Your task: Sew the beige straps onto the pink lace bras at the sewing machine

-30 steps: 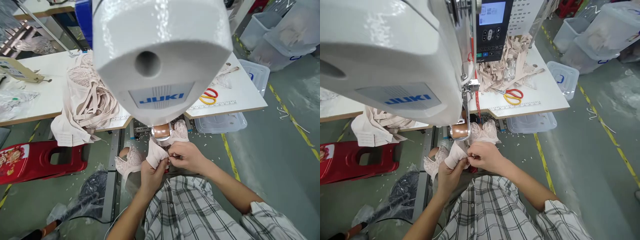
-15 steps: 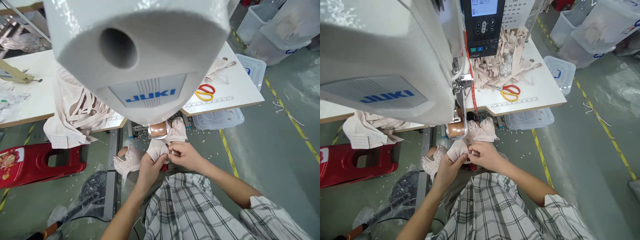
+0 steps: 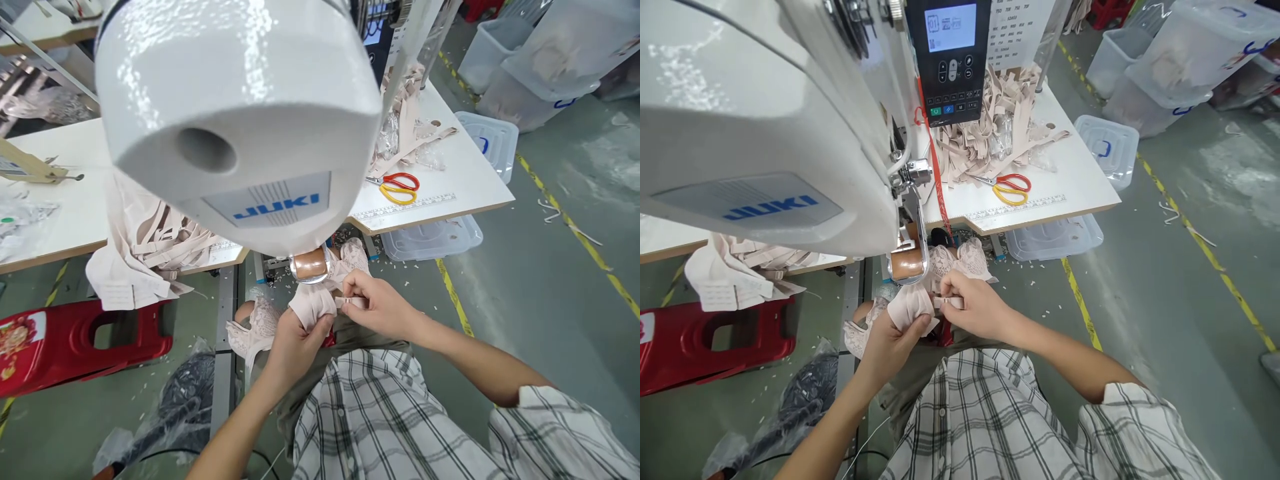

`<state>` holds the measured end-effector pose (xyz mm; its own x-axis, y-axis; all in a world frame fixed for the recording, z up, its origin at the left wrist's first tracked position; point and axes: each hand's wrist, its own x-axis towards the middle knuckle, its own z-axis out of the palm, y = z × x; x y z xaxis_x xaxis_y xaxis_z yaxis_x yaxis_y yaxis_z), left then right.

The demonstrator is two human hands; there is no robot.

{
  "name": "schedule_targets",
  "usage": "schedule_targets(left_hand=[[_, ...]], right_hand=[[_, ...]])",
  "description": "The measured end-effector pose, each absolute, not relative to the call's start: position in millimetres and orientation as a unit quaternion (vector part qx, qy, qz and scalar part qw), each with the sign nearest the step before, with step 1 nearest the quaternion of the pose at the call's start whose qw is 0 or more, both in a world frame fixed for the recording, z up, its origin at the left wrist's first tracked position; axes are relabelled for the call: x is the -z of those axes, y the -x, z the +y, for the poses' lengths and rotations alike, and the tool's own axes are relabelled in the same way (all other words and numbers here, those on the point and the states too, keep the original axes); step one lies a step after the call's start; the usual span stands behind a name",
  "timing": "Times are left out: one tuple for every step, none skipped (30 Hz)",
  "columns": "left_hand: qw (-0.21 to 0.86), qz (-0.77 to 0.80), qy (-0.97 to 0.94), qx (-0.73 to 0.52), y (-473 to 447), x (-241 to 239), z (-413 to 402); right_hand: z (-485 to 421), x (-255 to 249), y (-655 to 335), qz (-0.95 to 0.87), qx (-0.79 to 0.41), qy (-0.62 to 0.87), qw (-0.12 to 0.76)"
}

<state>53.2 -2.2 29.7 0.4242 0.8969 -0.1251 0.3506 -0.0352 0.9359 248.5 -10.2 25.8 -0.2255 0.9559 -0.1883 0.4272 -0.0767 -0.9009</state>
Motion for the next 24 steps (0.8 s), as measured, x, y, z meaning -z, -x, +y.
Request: schedule_targets(left_hand=[[0.516,0.462,-0.673,-0.261,-53.9,-31.8,-2.6],[0.517,0.459,-0.675,-0.258,-54.5,-33.6,-2.8],[0.517,0.459,-0.677,-0.253,-54.8,-35.1,-2.7],[0.515,0.462,-0.677,-0.249,-55.0,-36.2,-2.3],[0.513,0.467,-0.677,-0.246,-55.1,-37.1,-1.7],[0.513,0.471,-0.675,-0.244,-55.2,-37.7,-0.9],[0.517,0.475,-0.67,-0.242,-55.2,-38.1,0.1],[0.525,0.478,-0.662,-0.24,-55.3,-38.3,1.1],[0.536,0.479,-0.652,-0.239,-55.3,-38.2,2.1],[0.548,0.481,-0.641,-0.239,-55.3,-37.8,3.1],[0.559,0.484,-0.629,-0.238,-55.4,-37.2,4.0],[0.567,0.488,-0.619,-0.238,-55.5,-36.4,4.9],[0.573,0.491,-0.611,-0.238,-55.7,-35.4,5.7],[0.58,0.491,-0.605,-0.238,-55.9,-34.3,6.5],[0.588,0.489,-0.598,-0.239,-56.2,-33.1,7.3],[0.597,0.486,-0.591,-0.242,-56.5,-31.9,7.9],[0.605,0.484,-0.582,-0.247,-56.8,-30.8,8.5],[0.611,0.485,-0.573,-0.251,-57.1,-29.6,9.0],[0.614,0.489,-0.565,-0.254,-57.3,-28.6,9.2],[0.614,0.496,-0.559,-0.256,-57.5,-27.5,9.3],[0.612,0.503,-0.553,-0.258,-57.9,-26.6,9.1],[0.61,0.51,-0.548,-0.261,-58.4,-25.7,8.6],[0.608,0.515,-0.543,-0.264,-59.2,-24.9,8.0],[0.609,0.52,-0.535,-0.269,-60.4,-24.2,7.3]], right_hand=[[-10.9,-27.8,-247.9,-0.631,-0.473,0.553,0.268],[-11.3,-29.6,-247.5,-0.641,-0.472,0.547,0.258],[-11.4,-31.1,-247.4,-0.649,-0.472,0.542,0.249],[-11.2,-32.3,-247.7,-0.654,-0.474,0.538,0.241],[-10.5,-32.9,-248.3,-0.656,-0.479,0.534,0.235],[-9.4,-33.2,-249.3,-0.654,-0.487,0.532,0.229],[-8.0,-32.9,-250.5,-0.65,-0.495,0.531,0.226],[-6.3,-32.2,-251.8,-0.643,-0.503,0.532,0.224],[-4.5,-31.2,-253.3,-0.637,-0.509,0.533,0.225],[-2.6,-30.0,-254.8,-0.634,-0.514,0.531,0.228],[-0.8,-28.8,-256.2,-0.635,-0.515,0.527,0.232],[0.7,-27.7,-257.3,-0.639,-0.515,0.519,0.237],[1.9,-26.8,-258.0,-0.645,-0.514,0.511,0.243],[2.7,-26.1,-258.4,-0.646,-0.516,0.505,0.249],[3.1,-25.5,-258.3,-0.638,-0.523,0.505,0.254],[3.1,-25.1,-257.9,-0.619,-0.537,0.513,0.254],[2.8,-24.7,-257.3,-0.593,-0.557,0.525,0.251],[2.4,-24.2,-256.5,-0.561,-0.582,0.534,0.248],[1.8,-23.7,-255.7,-0.529,-0.608,0.538,0.247],[1.1,-23.3,-255.0,-0.5,-0.633,0.535,0.25],[0.4,-23.1,-254.3,-0.477,-0.654,0.528,0.257],[-0.3,-23.3,-253.7,-0.462,-0.667,0.52,0.266],[-1.0,-23.9,-253.2,-0.454,-0.674,0.514,0.274],[-1.8,-25.0,-252.5,-0.455,-0.673,0.512,0.279]])
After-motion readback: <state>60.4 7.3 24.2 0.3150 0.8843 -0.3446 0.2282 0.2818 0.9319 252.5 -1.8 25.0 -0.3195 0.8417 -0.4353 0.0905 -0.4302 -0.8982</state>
